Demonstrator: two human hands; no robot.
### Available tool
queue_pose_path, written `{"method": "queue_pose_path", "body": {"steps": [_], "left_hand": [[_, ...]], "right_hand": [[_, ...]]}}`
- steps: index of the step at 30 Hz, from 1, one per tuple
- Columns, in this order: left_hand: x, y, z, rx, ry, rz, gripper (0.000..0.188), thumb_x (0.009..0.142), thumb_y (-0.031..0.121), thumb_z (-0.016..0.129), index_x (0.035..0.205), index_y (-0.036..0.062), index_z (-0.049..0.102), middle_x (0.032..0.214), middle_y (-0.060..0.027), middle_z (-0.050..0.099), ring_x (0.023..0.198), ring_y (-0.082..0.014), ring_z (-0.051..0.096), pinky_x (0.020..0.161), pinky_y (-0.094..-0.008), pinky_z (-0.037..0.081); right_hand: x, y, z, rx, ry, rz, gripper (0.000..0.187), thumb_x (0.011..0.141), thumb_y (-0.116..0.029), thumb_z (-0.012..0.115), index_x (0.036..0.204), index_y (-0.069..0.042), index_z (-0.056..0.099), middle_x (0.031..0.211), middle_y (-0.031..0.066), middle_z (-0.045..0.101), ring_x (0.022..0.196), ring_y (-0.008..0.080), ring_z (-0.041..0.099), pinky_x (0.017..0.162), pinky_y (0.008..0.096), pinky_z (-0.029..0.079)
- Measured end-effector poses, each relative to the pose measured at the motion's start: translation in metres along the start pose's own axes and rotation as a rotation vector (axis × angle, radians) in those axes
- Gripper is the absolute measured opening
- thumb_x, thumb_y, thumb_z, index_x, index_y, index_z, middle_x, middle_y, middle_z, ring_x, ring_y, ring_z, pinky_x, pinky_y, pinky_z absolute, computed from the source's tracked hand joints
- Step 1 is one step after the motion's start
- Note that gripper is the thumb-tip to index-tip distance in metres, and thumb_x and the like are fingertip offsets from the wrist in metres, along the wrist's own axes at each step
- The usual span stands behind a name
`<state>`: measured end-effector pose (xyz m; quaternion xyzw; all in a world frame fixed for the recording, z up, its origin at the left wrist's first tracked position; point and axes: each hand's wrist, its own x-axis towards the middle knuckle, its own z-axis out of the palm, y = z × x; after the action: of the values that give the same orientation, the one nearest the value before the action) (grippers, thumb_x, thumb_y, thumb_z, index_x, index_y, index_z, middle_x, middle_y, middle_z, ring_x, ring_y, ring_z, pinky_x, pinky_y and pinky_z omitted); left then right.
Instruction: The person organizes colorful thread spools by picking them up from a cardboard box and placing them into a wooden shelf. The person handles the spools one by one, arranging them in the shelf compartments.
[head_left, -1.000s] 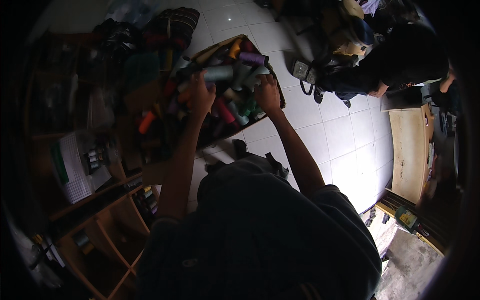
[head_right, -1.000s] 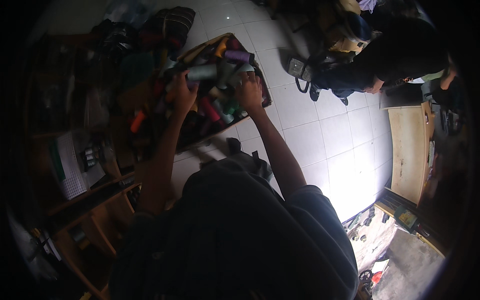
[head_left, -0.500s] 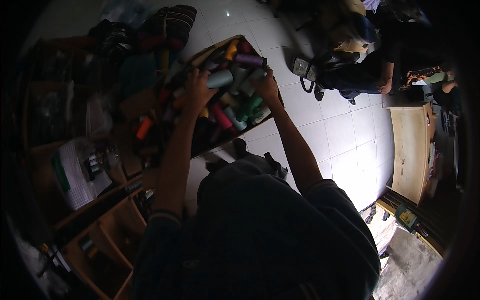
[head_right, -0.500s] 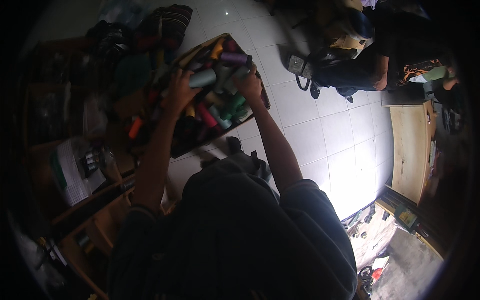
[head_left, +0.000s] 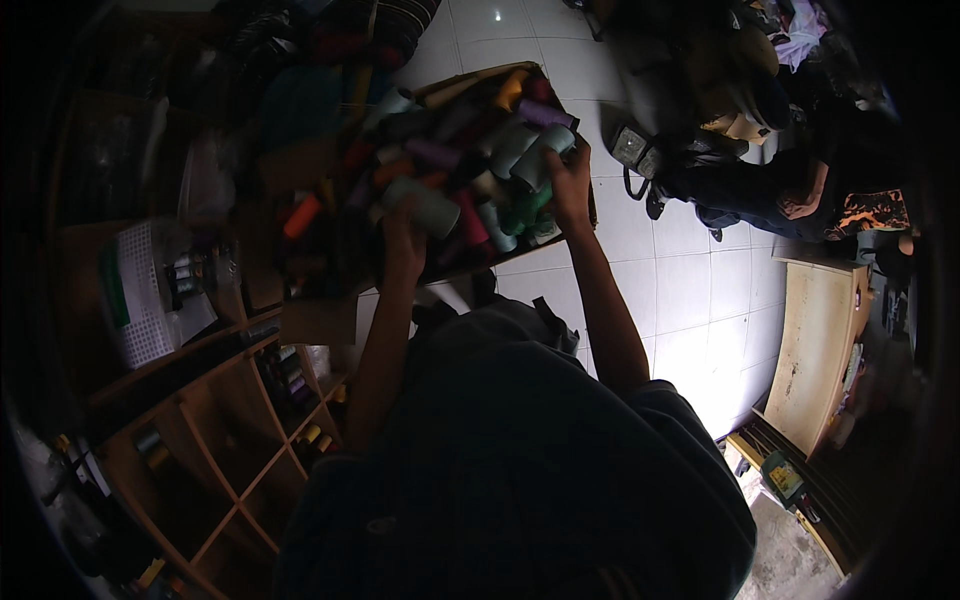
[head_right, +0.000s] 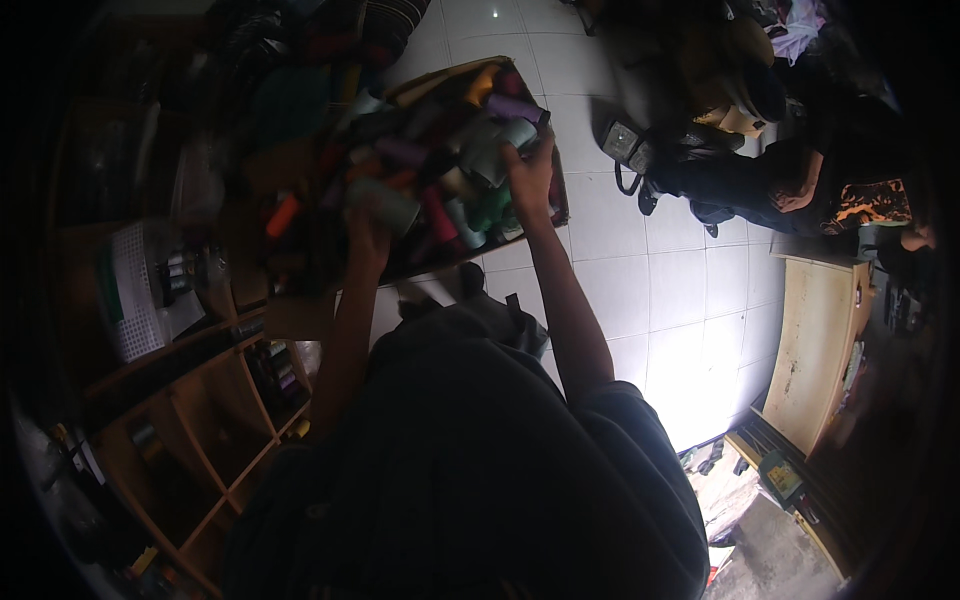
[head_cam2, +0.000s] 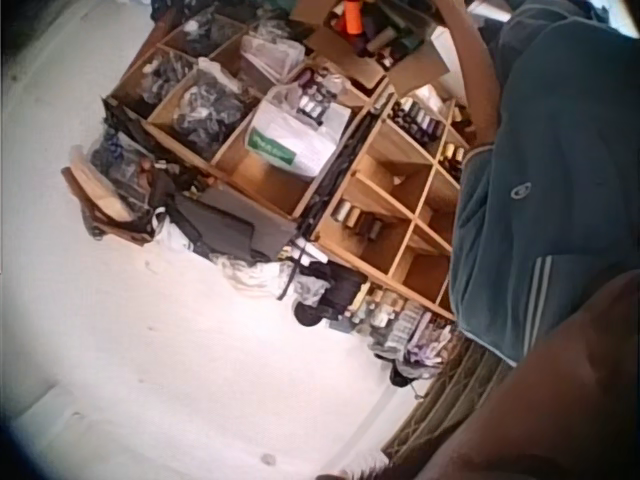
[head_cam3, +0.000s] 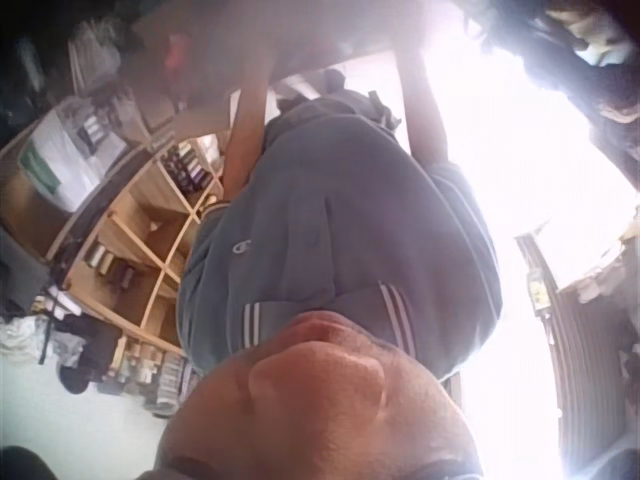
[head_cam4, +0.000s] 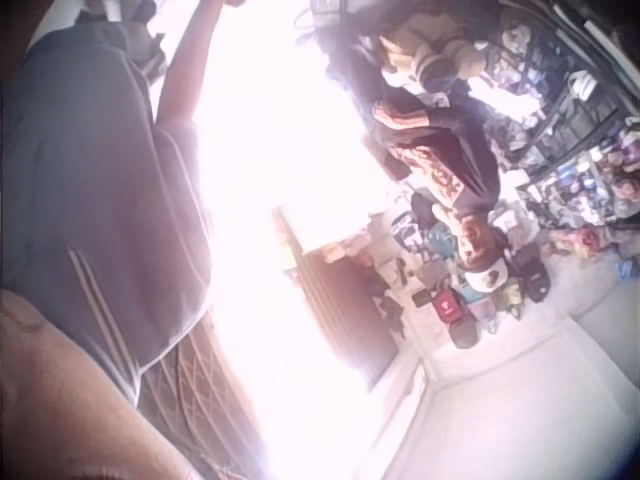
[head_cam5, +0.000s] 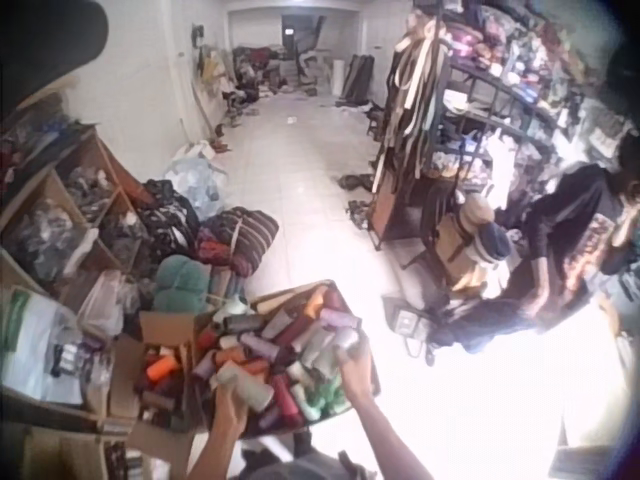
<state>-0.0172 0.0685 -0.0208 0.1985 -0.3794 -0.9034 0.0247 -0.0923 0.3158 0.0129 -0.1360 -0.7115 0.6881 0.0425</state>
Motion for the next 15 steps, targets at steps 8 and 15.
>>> {"method": "queue_pose_path", "body": {"steps": [8, 15], "left_hand": [[-0.037, 0.029, -0.02, -0.212, -0.184, -0.233, 0.042, 0.086, 0.035, 0.062, 0.115, 0.0065, 0.052, 0.091, -0.0101, 0.063, 0.078, -0.0238, 0.066, 0.07, -0.0409, 0.056], [-0.073, 0.063, -0.049, 0.141, 0.083, -0.156, 0.038, 0.088, 0.038, 0.06, 0.105, 0.0043, 0.057, 0.086, -0.0083, 0.064, 0.07, -0.021, 0.066, 0.059, -0.036, 0.056]], "right_hand": [[-0.035, -0.023, 0.042, 0.017, -0.69, 0.318, 0.071, 0.08, -0.031, 0.066, 0.141, -0.009, 0.037, 0.114, 0.0092, 0.056, 0.102, 0.0211, 0.056, 0.08, 0.0316, 0.049], [-0.062, -0.015, 0.095, -0.401, -0.644, -0.146, 0.064, 0.068, -0.026, 0.079, 0.122, -0.005, 0.052, 0.112, 0.0175, 0.059, 0.102, 0.028, 0.061, 0.088, 0.0377, 0.05]]}}
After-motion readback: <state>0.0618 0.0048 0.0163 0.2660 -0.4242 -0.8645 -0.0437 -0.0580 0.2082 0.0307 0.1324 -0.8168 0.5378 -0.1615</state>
